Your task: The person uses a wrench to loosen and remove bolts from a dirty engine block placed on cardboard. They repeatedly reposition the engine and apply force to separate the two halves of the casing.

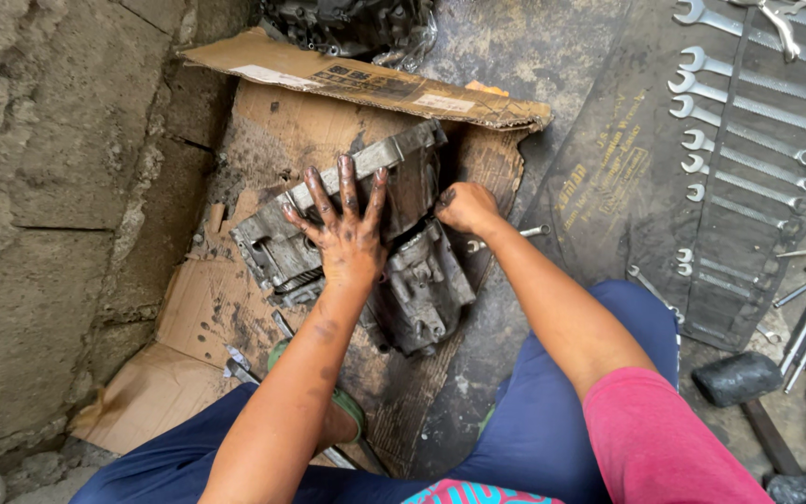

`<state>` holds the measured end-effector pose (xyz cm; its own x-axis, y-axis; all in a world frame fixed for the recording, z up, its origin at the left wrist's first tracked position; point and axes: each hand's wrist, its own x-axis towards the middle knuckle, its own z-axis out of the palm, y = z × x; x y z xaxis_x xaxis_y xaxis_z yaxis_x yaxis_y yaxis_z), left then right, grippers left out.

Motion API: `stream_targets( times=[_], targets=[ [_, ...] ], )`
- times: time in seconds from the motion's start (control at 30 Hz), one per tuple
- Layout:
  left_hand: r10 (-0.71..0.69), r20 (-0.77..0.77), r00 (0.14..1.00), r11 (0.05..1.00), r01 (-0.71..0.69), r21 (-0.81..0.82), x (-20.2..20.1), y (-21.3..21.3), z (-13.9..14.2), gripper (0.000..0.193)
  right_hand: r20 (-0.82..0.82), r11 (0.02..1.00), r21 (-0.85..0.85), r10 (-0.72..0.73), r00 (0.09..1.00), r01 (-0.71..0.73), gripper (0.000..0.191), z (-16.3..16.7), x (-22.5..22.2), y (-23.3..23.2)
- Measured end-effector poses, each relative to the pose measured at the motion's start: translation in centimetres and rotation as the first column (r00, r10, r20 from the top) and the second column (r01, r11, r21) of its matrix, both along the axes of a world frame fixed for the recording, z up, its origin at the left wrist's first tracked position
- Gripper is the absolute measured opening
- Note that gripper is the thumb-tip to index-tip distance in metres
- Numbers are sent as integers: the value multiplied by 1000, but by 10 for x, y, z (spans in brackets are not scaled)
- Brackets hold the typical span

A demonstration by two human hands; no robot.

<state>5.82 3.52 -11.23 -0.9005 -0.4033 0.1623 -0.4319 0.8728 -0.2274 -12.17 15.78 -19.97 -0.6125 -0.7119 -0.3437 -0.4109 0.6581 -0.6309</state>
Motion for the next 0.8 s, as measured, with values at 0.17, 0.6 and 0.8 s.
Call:
stream_targets(
  times=[0.17, 0.6, 0.8],
  targets=[
    [-8, -13, 1000, 1000, 8, 20, 1, 3, 1, 91, -45, 996, 84, 6, 999, -2, 28, 8, 0, -1],
    [-13, 2, 1000, 1000, 13, 17, -1, 3, 5, 92, -58, 996, 68, 55, 997, -51, 29, 0, -1, -4],
    [-14, -5, 1000, 1000, 14, 16, 0, 5, 6, 93, 0, 998, 25, 51, 999, -51, 29, 5, -5, 1]
  ],
)
